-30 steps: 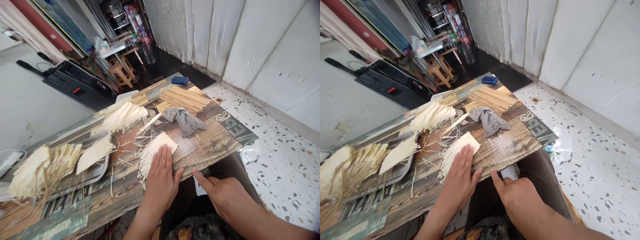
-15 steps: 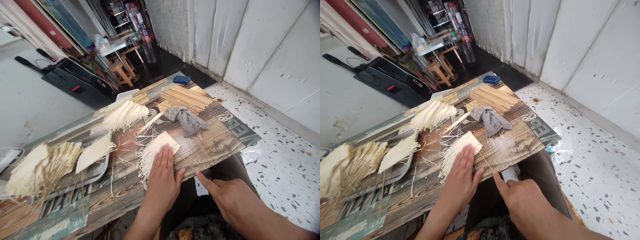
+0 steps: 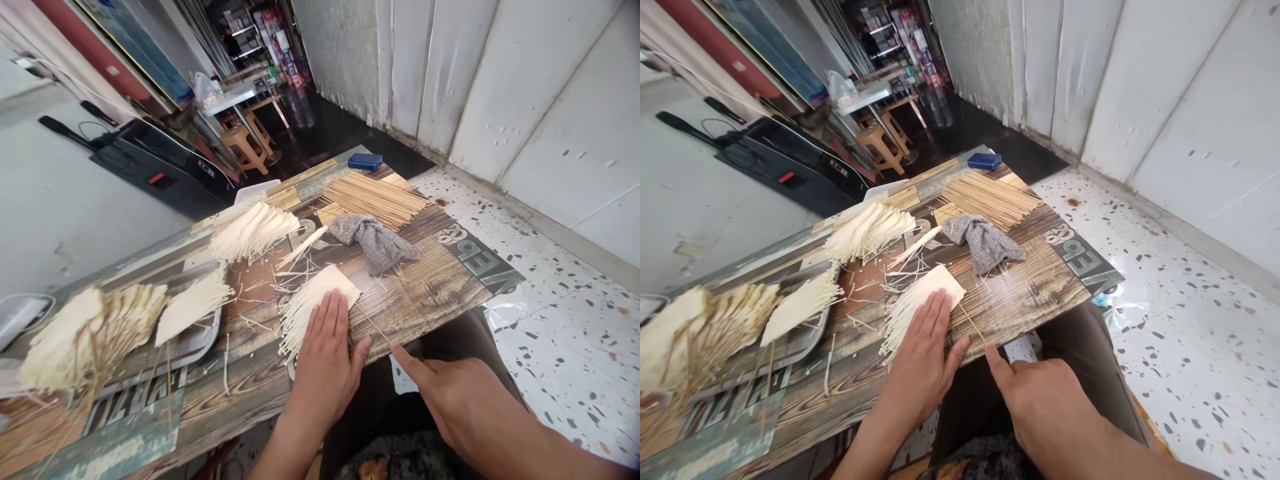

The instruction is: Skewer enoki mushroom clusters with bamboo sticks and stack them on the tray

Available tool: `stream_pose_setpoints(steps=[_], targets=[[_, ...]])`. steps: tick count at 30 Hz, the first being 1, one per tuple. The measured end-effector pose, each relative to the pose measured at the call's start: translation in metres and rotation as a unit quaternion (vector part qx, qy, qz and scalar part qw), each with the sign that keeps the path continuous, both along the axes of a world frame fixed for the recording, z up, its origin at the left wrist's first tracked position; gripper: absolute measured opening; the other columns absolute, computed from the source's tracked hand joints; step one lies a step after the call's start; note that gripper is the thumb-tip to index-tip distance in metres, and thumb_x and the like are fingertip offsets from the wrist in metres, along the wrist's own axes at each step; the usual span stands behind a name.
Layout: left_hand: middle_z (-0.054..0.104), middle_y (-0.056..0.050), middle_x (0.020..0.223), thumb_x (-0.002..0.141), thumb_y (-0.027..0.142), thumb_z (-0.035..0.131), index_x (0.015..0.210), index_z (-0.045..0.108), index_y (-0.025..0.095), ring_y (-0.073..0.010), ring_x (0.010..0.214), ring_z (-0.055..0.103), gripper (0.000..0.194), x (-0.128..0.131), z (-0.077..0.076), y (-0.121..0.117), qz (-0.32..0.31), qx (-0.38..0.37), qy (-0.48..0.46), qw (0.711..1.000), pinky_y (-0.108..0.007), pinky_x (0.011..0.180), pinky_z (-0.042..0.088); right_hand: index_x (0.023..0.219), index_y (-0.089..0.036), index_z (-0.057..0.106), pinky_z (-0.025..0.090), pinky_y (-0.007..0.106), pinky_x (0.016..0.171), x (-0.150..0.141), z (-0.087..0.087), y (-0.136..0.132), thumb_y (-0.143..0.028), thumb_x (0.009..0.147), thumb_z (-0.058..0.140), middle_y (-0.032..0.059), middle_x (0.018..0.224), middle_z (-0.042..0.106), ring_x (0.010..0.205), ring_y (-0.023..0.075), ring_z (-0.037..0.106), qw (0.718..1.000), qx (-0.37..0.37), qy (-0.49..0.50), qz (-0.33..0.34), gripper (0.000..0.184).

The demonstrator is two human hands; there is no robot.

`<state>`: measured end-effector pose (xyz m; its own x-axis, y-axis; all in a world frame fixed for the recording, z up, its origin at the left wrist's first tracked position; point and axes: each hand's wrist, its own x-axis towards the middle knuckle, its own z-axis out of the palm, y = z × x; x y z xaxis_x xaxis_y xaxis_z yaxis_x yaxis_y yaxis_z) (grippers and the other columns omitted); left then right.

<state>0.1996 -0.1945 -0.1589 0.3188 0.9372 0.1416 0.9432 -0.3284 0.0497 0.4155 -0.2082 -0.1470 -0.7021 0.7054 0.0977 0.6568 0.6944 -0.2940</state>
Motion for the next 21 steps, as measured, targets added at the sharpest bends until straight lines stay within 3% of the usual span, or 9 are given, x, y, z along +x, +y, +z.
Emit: stream_pose_setpoints(steps=[6, 17, 21], targets=[[0.031, -0.020, 0.152, 0.096, 0.043, 0.039, 0.145, 0.026, 0.005, -0.0296, 0.143, 0.022, 0.063, -0.0013, 0.0006, 0.0002, -0.001, -0.010, -0.001, 1.000, -0.050, 0.113, 0.033, 0.131, -0.003, 0.052, 0.041, 0.026, 0.047, -0.0008, 0.0009, 0.0010, -0.004, 0.073, 0.042, 0.0050, 0.065, 0.066, 0.047, 0.0145, 0.056, 1.000, 0.001, -0.014, 0.003, 0.058], [0.033, -0.022, 0.150, 0.096, 0.042, 0.040, 0.143, 0.027, 0.003, -0.0297, 0.142, 0.025, 0.064, 0.0000, -0.0027, 0.0004, -0.004, 0.021, 0.005, 1.000, -0.050, 0.113, 0.035, 0.120, -0.001, 0.058, 0.036, 0.030, 0.040, 0.0031, 0.0038, 0.0030, 0.000, 0.077, 0.031, 0.0015, 0.057, 0.062, 0.043, 0.0154, 0.058, 0.997, 0.073, 0.039, -0.005, 0.051], [0.033, -0.021, 0.151, 0.095, 0.042, 0.041, 0.143, 0.027, 0.003, -0.0293, 0.143, 0.025, 0.064, -0.0008, -0.0024, 0.0001, -0.006, 0.019, 0.001, 1.000, -0.050, 0.113, 0.034, 0.124, -0.001, 0.055, 0.038, 0.028, 0.042, 0.0048, 0.0023, 0.0022, -0.002, 0.078, 0.032, 0.0027, 0.061, 0.065, 0.045, 0.0153, 0.059, 0.998, 0.058, 0.039, -0.001, 0.051]])
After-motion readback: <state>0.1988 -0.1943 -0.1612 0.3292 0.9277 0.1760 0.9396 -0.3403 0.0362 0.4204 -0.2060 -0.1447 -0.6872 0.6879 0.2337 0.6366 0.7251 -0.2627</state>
